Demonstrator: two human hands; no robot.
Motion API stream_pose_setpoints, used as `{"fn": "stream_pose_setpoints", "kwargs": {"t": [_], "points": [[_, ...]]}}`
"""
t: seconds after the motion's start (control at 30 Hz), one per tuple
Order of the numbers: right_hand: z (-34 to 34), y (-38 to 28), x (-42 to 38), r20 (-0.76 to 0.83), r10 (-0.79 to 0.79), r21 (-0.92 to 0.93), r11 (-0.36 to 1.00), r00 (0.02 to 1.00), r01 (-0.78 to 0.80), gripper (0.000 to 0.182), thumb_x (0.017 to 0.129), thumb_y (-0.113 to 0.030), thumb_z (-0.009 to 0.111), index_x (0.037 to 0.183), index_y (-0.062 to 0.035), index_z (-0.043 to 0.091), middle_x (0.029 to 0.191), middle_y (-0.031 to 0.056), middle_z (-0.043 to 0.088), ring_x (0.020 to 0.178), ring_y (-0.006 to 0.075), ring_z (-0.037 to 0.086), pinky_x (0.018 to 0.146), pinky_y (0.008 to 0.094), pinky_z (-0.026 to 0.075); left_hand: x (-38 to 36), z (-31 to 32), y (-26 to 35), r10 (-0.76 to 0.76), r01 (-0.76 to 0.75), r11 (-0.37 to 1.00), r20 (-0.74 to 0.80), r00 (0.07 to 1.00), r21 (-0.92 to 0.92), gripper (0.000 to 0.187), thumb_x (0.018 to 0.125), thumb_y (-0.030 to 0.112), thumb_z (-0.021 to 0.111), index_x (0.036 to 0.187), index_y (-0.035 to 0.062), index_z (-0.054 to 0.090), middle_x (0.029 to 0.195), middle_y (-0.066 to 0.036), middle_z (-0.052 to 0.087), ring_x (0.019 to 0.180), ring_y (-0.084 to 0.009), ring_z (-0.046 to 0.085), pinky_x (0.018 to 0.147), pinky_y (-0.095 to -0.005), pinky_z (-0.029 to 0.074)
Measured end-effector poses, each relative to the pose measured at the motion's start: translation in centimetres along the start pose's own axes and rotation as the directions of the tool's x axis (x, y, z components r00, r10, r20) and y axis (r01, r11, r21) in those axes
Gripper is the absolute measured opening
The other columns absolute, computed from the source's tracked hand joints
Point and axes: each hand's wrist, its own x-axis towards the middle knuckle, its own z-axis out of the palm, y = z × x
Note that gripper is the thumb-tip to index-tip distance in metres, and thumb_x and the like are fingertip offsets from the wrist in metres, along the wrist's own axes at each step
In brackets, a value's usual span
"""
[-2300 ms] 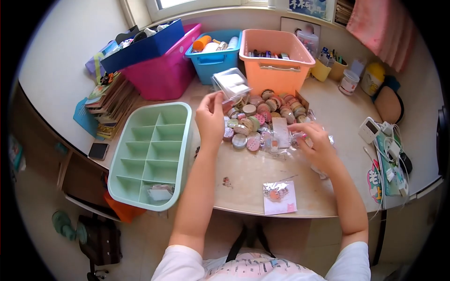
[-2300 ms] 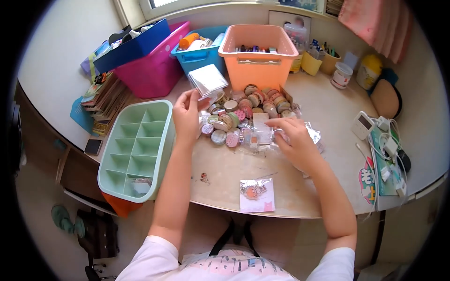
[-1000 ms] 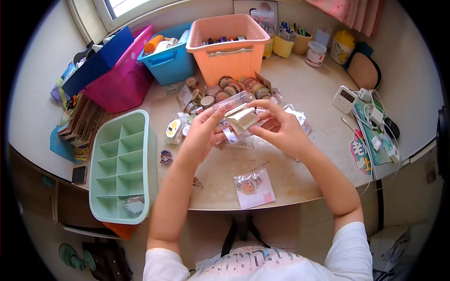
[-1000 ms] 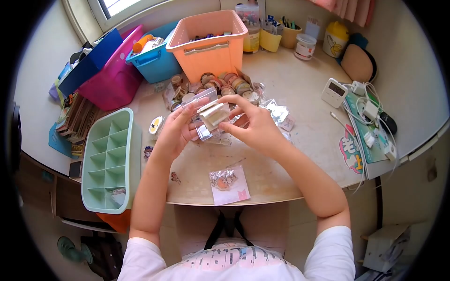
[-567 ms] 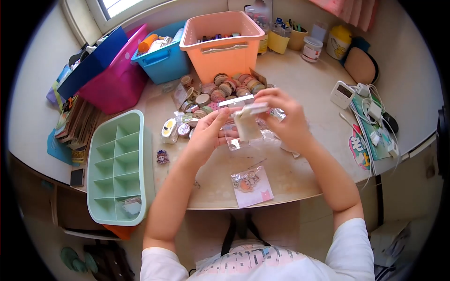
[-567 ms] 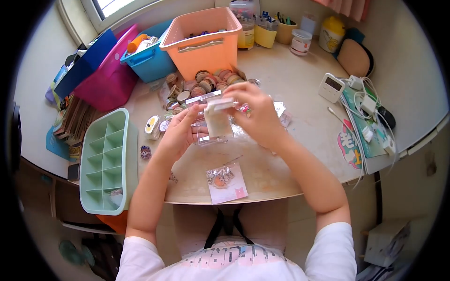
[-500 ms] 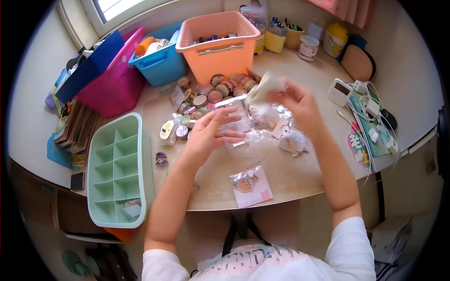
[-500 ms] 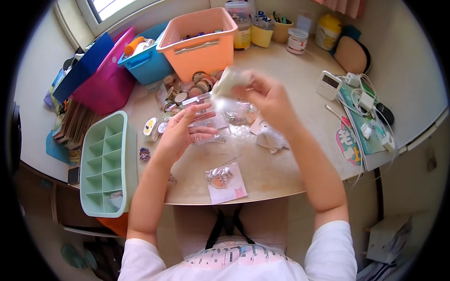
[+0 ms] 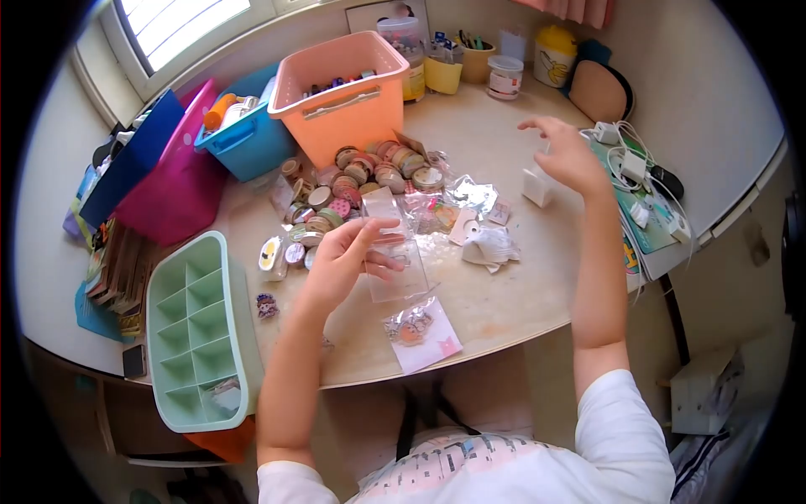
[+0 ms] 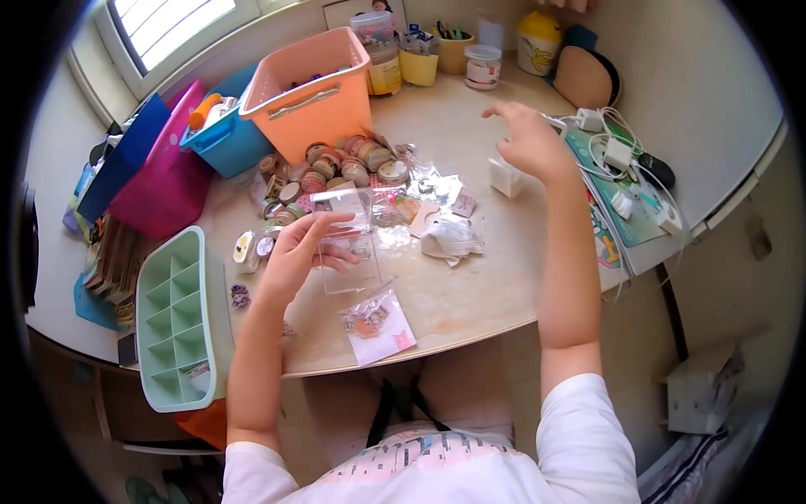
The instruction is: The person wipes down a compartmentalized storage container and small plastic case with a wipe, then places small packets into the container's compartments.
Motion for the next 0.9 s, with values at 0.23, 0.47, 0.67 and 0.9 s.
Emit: {"fn": "stream_pose_setpoints", "kwargs": {"t": [0.23, 0.47, 0.67, 0.9], "points": [[0.1, -8.5, -6.8, 0.07, -0.216, 0.427, 0.889, 0.974, 0.167, 0.03, 0.088, -0.008, 0.078, 0.117, -0.0068, 0.074, 0.118, 0.0091, 0.075, 0.107, 0.0232, 0.069, 0.095, 0.0379, 0.054, -1.3, -1.3, 0.9, 0.14, -0.115, 0.978, -0.143, 0.98, 0.172, 0.038, 0.114, 0.031, 0.051, 0.129, -0.0015, 0.066, 0.097, -0.016, 0.078, 0.075, -0.0202, 0.078, 0.052, -0.0251, 0.053], [4.6, -7.7, -14.1, 0.083, -0.093, 0.255, 0.964, 0.992, 0.069, 0.027, 0.089, -0.007, 0.076, 0.115, -0.0025, 0.072, 0.116, 0.0143, 0.071, 0.11, 0.0329, 0.065, 0.094, 0.0425, 0.054, -9.4, 0.3, -1.0, 0.1, -0.122, 0.992, -0.385, 0.917, -0.032, 0.029, 0.112, 0.013, 0.049, 0.138, 0.0017, 0.044, 0.094, -0.022, 0.077, 0.07, -0.02, 0.076, 0.049, -0.023, 0.046], [5.1, -10.6, -14.4, 0.001, -0.018, 0.396, 0.918, 1.0, 0.016, 0.025, 0.087, -0.004, 0.076, 0.112, -0.0016, 0.072, 0.104, 0.0153, 0.071, 0.091, 0.0303, 0.068, 0.085, 0.0393, 0.054, -13.5, 2.0, -2.9, 0.109, 0.035, 0.977, -0.63, 0.769, 0.212, 0.022, 0.108, 0.01, 0.052, 0.128, 0.0008, 0.048, 0.089, -0.018, 0.078, 0.07, -0.019, 0.075, 0.057, -0.0296, 0.049], [5.5, -20.2, -18.9, 0.033, -0.493, 0.417, 0.798, 0.869, 0.436, 0.028, 0.079, -0.004, 0.076, 0.106, -0.0071, 0.07, 0.107, 0.009, 0.07, 0.112, 0.0315, 0.065, 0.096, 0.0449, 0.052, -14.2, 0.5, -4.1, 0.359, 0.213, 0.663, -0.555, 0.75, 0.717, 0.037, 0.096, 0.015, 0.072, 0.128, 0.0021, 0.059, 0.096, -0.011, 0.066, 0.093, -0.0244, 0.06, 0.083, -0.0382, 0.049]]}}
